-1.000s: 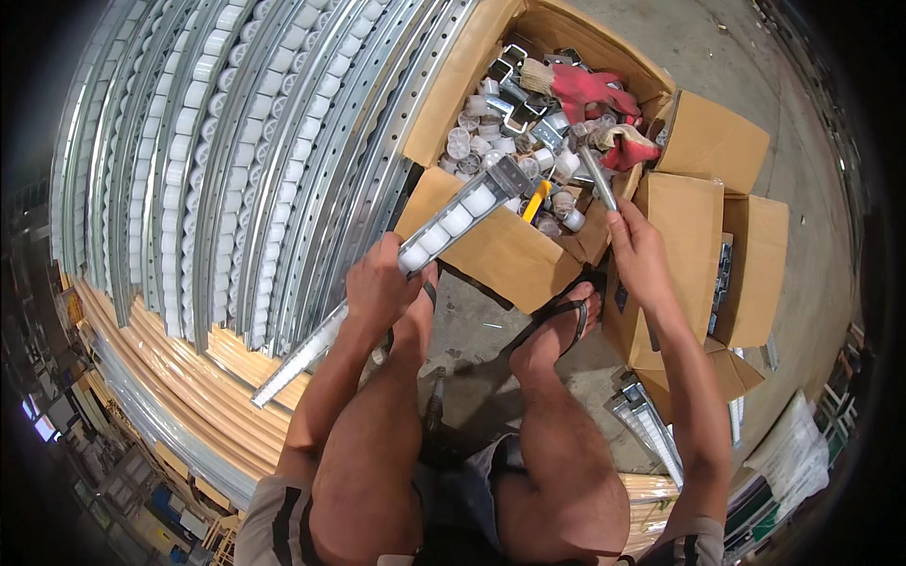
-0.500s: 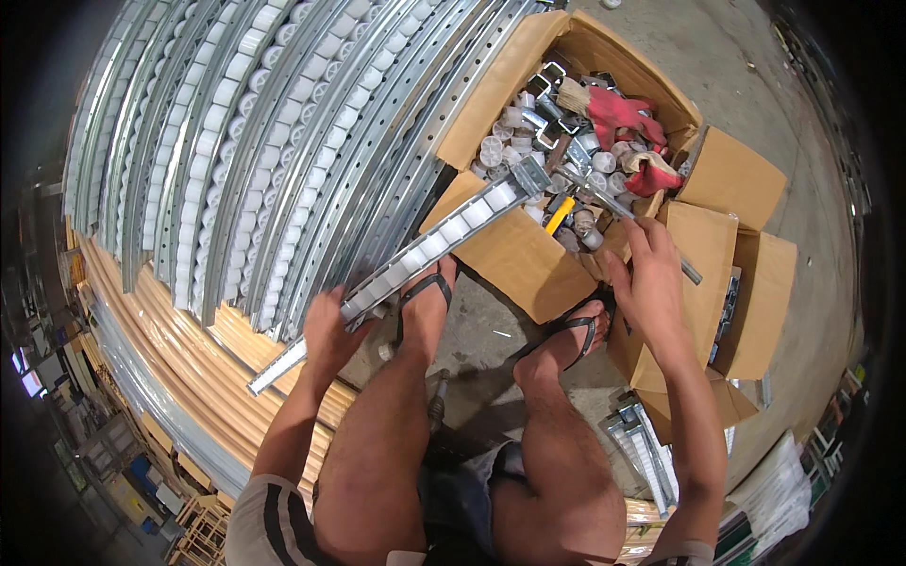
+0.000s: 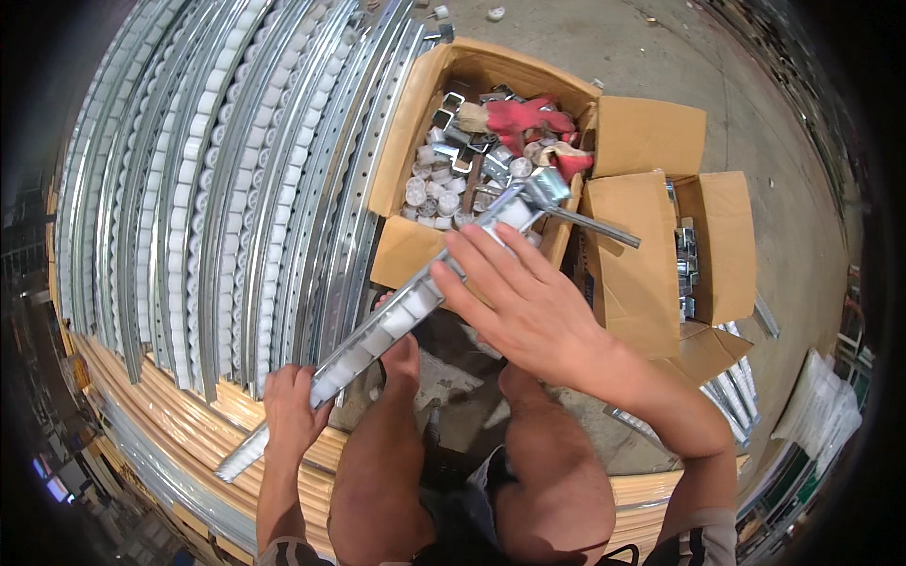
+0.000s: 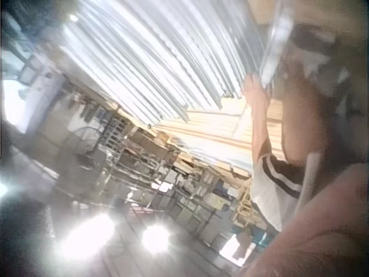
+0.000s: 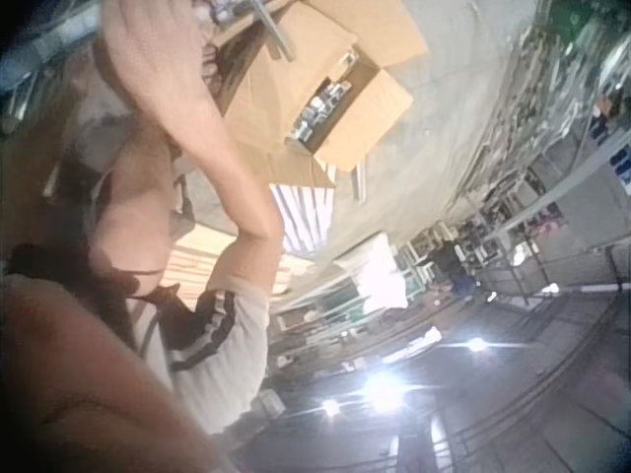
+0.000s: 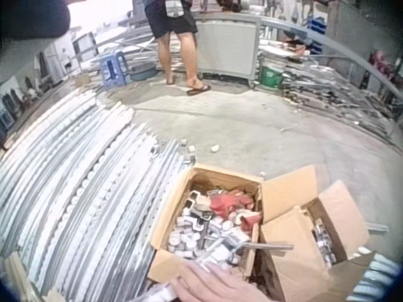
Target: The person attaches metal brackets and plastic rollers to a long metal track piece using a small hammer and by hand, retrieving parts from cardboard boxes on the floor.
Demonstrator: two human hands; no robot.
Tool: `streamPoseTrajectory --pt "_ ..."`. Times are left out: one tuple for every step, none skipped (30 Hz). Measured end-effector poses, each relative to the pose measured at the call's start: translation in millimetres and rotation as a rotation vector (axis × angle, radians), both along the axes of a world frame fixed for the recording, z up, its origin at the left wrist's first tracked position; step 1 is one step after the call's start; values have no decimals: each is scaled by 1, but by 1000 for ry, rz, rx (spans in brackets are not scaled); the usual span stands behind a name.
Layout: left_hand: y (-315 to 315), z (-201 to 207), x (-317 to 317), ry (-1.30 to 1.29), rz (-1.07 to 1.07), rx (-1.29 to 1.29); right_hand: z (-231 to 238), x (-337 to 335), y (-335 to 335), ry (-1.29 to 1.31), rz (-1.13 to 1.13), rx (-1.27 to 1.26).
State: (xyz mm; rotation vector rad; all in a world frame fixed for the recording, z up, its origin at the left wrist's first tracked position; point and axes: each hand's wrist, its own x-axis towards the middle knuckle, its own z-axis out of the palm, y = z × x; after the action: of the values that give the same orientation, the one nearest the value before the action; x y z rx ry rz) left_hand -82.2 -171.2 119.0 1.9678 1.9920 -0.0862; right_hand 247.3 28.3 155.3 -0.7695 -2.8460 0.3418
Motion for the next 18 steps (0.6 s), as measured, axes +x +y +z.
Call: streamPoseTrajectory --pt "14 16 8 -12 -24 -3 -6 -3 10 -12 12 156" --pt "27 35 16 -19 -45 -11 -13 1 13 -45 -12 117" --pt "45 51 23 -25 -70 -13 -23 7 17 -79 -39 83" --pt "63 64 29 -35 -92 -15 -26 16 21 -115 -63 50" --pt "76 69 32 -11 -148 10 -24 26 24 -145 -62 37" --pt "89 77 34 -17 -197 25 -20 31 26 -159 -63 72" --pt "99 82 35 -22 -234 37 -7 35 24 -186 -100 -27" --pt "105 84 34 -128 -266 79 9 37 17 -113 -125 -43" --pt "112 81 34 -232 -302 132 22 40 6 -42 -151 -57" --pt "128 82 53 -171 -363 173 35 44 -5 -56 -175 -84" --pt "129 68 64 -182 -421 317 50 46 -17 -10 -202 -37" --pt "143 72 85 -244 -422 298 55 60 -38 84 -217 9" --pt "160 76 108 -322 -435 282 58 77 -59 166 -245 52" --pt "171 79 127 -350 -474 318 63 83 -78 286 -227 -139" --pt "182 81 143 -387 -522 359 68 86 -93 390 -210 -327" --pt "194 82 164 -406 -555 406 57 96 -105 326 -255 -558" --pt "202 86 182 -424 -590 451 36 98 -112 259 -302 -790" --pt "209 89 200 -429 -593 467 20 76 -116 437 -493 -918"
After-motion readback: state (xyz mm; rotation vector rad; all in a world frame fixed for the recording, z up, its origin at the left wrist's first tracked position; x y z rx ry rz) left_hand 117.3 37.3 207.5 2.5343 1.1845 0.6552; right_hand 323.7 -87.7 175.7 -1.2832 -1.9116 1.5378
